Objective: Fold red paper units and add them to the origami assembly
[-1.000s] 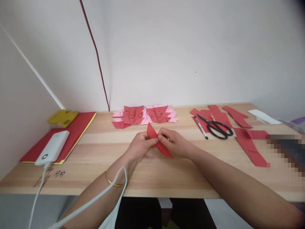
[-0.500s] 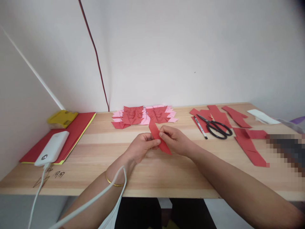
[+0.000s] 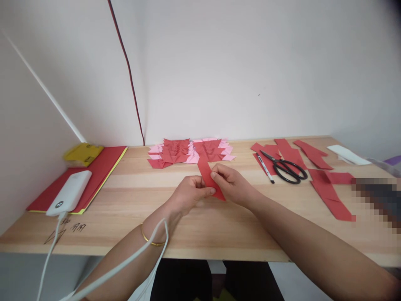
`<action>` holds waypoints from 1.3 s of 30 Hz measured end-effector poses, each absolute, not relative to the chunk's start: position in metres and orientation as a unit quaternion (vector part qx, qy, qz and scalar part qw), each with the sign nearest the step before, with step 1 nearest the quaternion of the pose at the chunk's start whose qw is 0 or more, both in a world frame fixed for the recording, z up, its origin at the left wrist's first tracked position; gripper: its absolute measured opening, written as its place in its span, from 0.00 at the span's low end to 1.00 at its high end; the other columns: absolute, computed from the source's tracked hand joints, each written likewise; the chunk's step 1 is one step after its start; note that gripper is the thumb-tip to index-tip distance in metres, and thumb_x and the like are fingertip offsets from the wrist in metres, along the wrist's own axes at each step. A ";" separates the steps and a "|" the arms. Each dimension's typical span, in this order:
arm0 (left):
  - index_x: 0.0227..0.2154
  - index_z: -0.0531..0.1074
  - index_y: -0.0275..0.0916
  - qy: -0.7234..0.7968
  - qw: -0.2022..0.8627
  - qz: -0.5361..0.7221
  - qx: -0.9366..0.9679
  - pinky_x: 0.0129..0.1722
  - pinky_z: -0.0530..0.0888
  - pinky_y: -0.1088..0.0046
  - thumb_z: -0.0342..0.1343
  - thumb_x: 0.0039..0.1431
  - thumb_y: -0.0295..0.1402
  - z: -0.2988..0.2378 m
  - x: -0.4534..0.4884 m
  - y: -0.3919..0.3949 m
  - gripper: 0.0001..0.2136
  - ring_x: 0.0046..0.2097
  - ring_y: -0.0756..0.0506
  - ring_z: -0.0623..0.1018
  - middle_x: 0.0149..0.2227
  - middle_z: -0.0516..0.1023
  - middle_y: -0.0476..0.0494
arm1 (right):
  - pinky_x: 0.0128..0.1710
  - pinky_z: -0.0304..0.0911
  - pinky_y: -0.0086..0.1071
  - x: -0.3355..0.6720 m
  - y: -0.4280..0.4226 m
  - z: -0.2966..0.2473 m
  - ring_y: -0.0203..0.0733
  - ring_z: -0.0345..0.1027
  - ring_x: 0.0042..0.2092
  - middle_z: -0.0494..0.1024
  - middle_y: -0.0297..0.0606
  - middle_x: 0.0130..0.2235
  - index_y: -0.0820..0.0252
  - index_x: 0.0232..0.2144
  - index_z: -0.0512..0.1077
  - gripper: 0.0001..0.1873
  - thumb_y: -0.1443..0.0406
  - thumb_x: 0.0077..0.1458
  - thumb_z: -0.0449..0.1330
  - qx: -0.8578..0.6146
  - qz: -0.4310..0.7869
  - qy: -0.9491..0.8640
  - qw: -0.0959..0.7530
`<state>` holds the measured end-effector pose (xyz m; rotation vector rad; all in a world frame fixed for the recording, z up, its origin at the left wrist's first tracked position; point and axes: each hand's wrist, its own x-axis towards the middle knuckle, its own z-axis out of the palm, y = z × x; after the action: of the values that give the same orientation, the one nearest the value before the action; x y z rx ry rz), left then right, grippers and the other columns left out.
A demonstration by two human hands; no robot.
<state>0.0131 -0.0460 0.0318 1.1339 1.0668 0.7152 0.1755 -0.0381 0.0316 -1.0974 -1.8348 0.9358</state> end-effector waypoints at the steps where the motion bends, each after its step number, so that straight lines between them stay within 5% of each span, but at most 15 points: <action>1: 0.24 0.72 0.33 0.480 0.644 0.318 0.504 0.21 0.59 0.77 0.66 0.38 0.38 0.032 0.013 -0.046 0.14 0.21 0.53 0.67 0.21 0.71 0.49 | 0.27 0.53 0.28 0.175 -0.038 0.031 0.32 0.53 0.27 0.60 0.29 0.25 0.59 0.23 0.58 0.12 0.63 0.58 0.49 -0.431 0.366 -0.725 0.394; 5: 0.20 0.69 0.34 0.494 0.619 0.327 0.515 0.20 0.56 0.78 0.66 0.39 0.38 0.031 0.014 -0.046 0.14 0.19 0.56 0.62 0.17 0.66 0.53 | 0.28 0.53 0.28 0.176 -0.037 0.031 0.33 0.53 0.27 0.60 0.29 0.25 0.59 0.23 0.57 0.12 0.63 0.58 0.48 -0.434 0.354 -0.725 0.400; 10: 0.29 0.74 0.34 0.421 0.659 0.411 0.469 0.30 0.66 0.76 0.65 0.42 0.39 0.031 0.015 -0.044 0.14 0.28 0.52 0.70 0.27 0.74 0.48 | 0.28 0.54 0.28 0.178 -0.037 0.033 0.33 0.56 0.28 0.63 0.30 0.26 0.59 0.23 0.59 0.12 0.63 0.58 0.49 -0.429 0.372 -0.736 0.369; 14: 0.27 0.74 0.33 0.380 0.676 0.474 0.416 0.36 0.69 0.72 0.65 0.43 0.37 0.029 0.014 -0.040 0.12 0.30 0.51 0.71 0.26 0.74 0.47 | 0.29 0.55 0.28 0.177 -0.039 0.035 0.33 0.58 0.28 0.65 0.31 0.26 0.59 0.24 0.61 0.11 0.62 0.58 0.49 -0.397 0.402 -0.750 0.345; 26: 0.24 0.70 0.34 0.365 0.658 0.507 0.421 0.30 0.66 0.74 0.57 0.53 0.44 0.026 0.013 -0.038 0.15 0.26 0.52 0.68 0.22 0.70 0.48 | 0.30 0.54 0.28 0.177 -0.040 0.038 0.33 0.56 0.28 0.62 0.31 0.26 0.59 0.24 0.59 0.11 0.64 0.58 0.49 -0.382 0.412 -0.751 0.347; 31: 0.22 0.69 0.34 0.381 0.659 0.488 0.427 0.29 0.65 0.74 0.57 0.50 0.48 0.029 0.011 -0.038 0.18 0.26 0.51 0.69 0.23 0.71 0.48 | 0.30 0.55 0.28 0.178 -0.040 0.040 0.33 0.57 0.28 0.63 0.31 0.26 0.59 0.24 0.60 0.11 0.63 0.57 0.50 -0.391 0.409 -0.740 0.362; 39: 0.19 0.69 0.34 0.407 0.644 0.437 0.477 0.29 0.62 0.77 0.64 0.43 0.39 0.033 0.009 -0.040 0.14 0.26 0.54 0.66 0.21 0.68 0.51 | 0.28 0.55 0.28 0.177 -0.039 0.039 0.33 0.57 0.27 0.65 0.31 0.26 0.59 0.25 0.62 0.11 0.62 0.58 0.50 -0.407 0.412 -0.728 0.367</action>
<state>0.0095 -0.0405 0.0332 1.0868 0.9278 0.9950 0.1773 -0.0387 0.0390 -1.0461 -1.8694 1.0576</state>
